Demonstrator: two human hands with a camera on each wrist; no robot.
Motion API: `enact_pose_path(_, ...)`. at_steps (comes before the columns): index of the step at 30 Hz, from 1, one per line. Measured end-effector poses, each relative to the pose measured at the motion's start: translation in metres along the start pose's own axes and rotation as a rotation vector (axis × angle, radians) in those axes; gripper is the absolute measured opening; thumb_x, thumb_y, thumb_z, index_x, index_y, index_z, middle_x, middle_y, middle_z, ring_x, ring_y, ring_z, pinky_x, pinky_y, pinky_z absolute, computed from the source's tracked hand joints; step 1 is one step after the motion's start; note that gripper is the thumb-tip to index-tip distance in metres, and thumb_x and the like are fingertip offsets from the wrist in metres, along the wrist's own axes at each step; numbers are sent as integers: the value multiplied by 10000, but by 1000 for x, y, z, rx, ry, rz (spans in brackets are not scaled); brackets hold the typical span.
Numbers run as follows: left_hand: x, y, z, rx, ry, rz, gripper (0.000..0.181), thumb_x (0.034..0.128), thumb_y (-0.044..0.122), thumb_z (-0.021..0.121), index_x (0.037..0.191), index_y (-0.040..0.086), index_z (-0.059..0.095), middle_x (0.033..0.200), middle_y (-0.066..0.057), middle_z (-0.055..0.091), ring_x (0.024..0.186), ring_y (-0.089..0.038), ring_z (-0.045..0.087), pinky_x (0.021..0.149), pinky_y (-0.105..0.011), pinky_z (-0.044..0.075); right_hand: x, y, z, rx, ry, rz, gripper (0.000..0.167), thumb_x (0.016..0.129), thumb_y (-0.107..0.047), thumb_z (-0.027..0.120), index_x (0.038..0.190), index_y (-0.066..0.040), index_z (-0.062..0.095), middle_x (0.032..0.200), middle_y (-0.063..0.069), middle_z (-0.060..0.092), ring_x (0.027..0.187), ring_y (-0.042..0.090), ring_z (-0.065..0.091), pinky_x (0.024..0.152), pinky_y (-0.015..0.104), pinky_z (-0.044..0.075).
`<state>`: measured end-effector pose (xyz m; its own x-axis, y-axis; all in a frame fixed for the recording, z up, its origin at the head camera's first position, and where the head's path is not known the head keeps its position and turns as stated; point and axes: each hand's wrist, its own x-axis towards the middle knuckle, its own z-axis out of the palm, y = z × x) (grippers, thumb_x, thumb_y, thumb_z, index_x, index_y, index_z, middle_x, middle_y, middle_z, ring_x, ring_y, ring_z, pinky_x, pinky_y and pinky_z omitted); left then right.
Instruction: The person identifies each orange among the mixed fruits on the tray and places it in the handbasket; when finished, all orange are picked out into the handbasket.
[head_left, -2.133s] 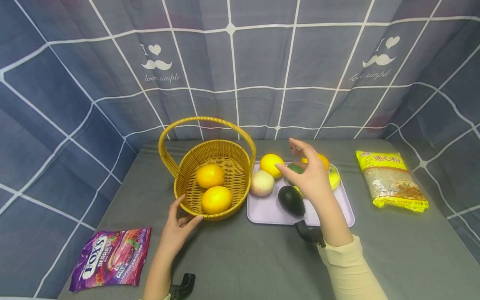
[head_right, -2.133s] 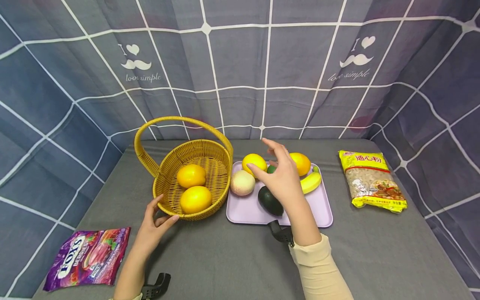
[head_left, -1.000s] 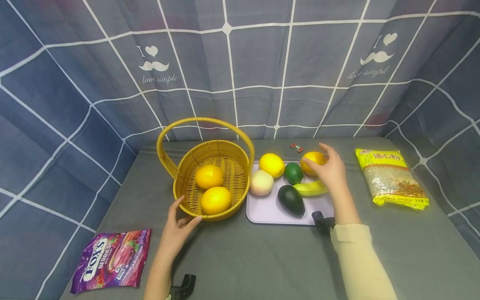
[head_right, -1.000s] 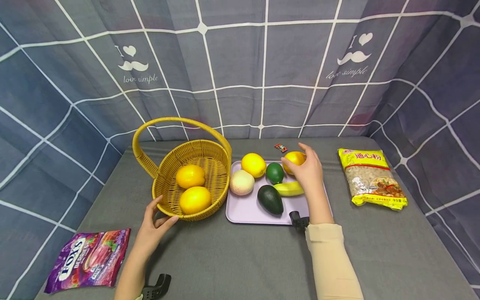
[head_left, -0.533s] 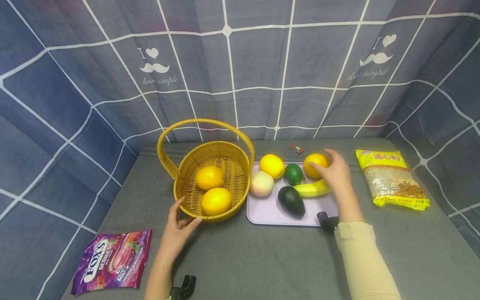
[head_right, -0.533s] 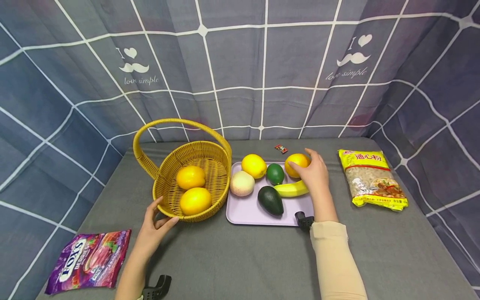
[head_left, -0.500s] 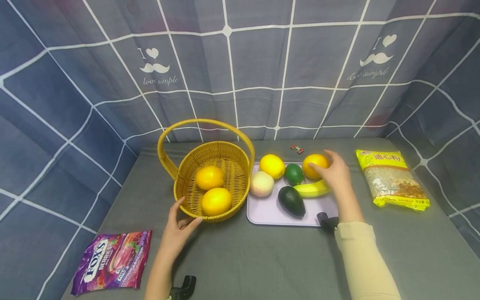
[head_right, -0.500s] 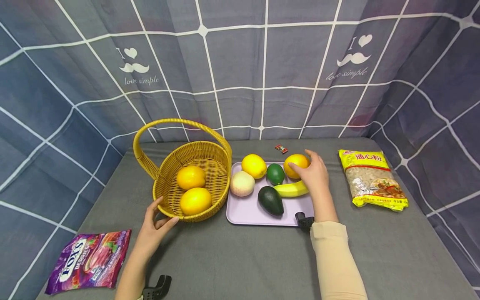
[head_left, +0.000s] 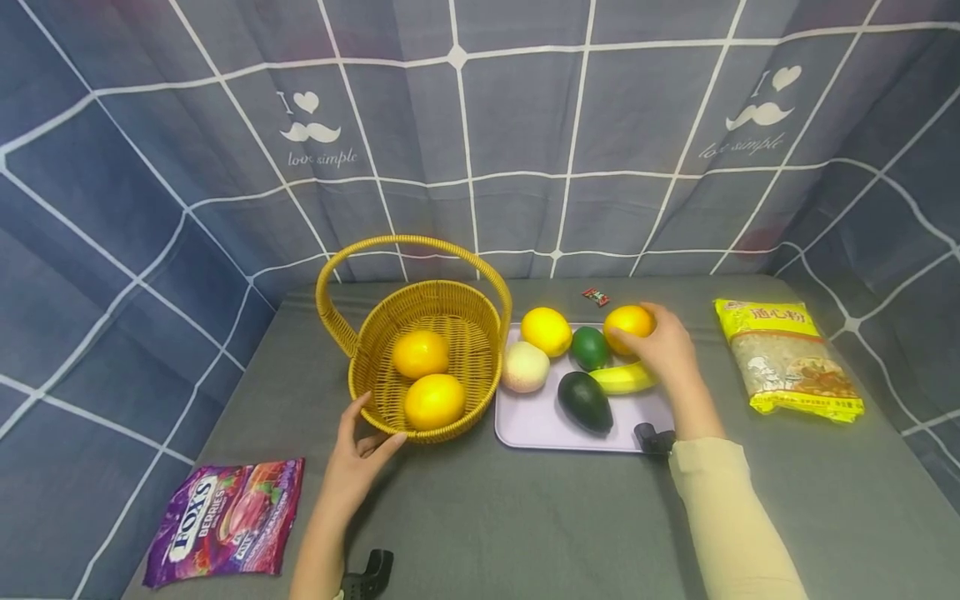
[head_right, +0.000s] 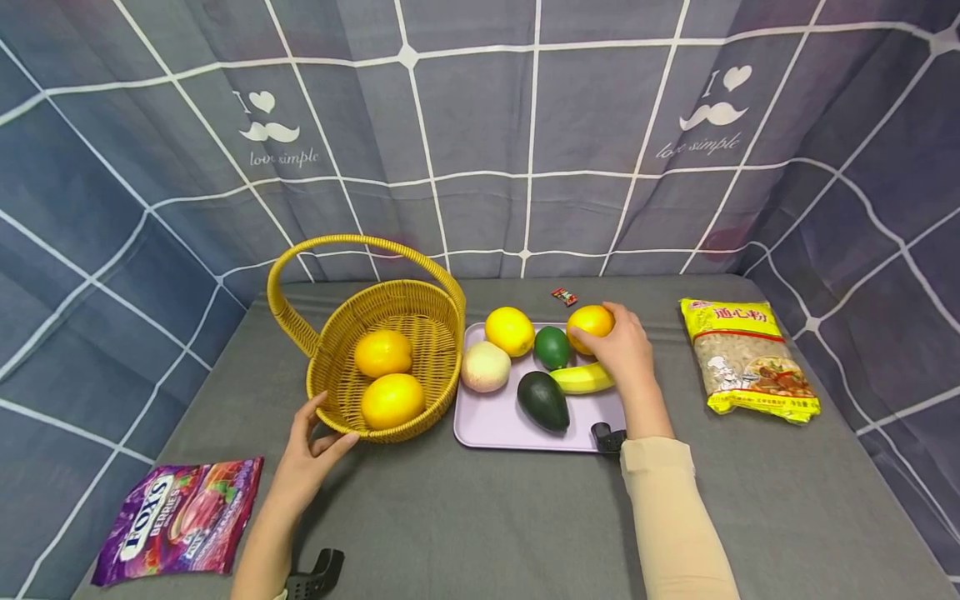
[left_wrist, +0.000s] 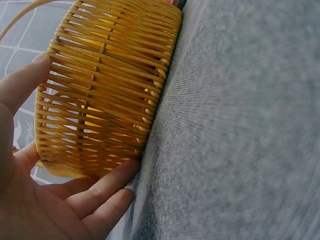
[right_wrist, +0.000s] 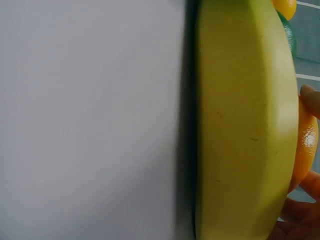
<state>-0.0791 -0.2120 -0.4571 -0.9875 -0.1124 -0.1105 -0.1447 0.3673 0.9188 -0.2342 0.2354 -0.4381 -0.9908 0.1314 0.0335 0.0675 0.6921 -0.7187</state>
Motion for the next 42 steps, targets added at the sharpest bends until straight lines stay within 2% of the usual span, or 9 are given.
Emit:
enact_pose_path(12,0,-1,0,5,4,1,834,868,367,725,1508,334,191,1566,-152,114,1184,-361,546,918,-545,452,-2,1,0,10,49,-2,900,797,-566,711,1439,-18,398,1406,272,426,1258,474,399,1023,601,297)
enact_pose_path(19,0,0,1,-2,7,4,839,865,362,730,1510,324,195,1566,-161,111,1186,-364,543,921,-549,448,-9,-1,-6,40,71,0,897,801,-564,707,1451,-34,389,1425,252,418,1271,466,391,1021,616,294)
enact_pose_path(24,0,0,1,-7,7,7,831,865,355,732,1504,336,201,1560,-148,135,1178,-357,549,926,-546,446,-21,-17,-14,69,94,-32,856,814,-518,719,1445,-33,405,1426,239,427,1270,463,394,1018,612,301)
enact_pose_path(30,0,-2,1,-7,13,9,836,860,357,736,1504,322,205,1559,-141,140,1178,-367,547,927,-551,444,-38,-44,-17,144,107,-68,831,801,-490,748,1444,-75,424,1416,198,450,1191,421,474,978,557,390)
enact_pose_path(35,0,-2,1,-12,10,23,837,868,331,734,1511,305,199,1561,-150,134,1180,-379,542,921,-548,449,-51,-63,-12,214,92,-97,799,791,-445,778,1432,-99,447,1420,172,450,1163,414,514,961,535,424)
enact_pose_path(42,0,-2,0,-16,2,26,827,879,323,722,1514,297,193,1567,-162,120,1187,-383,537,917,-547,453,-69,-84,3,267,52,-180,739,784,-351,808,1398,-94,486,1398,163,466,1153,400,524,971,528,422)
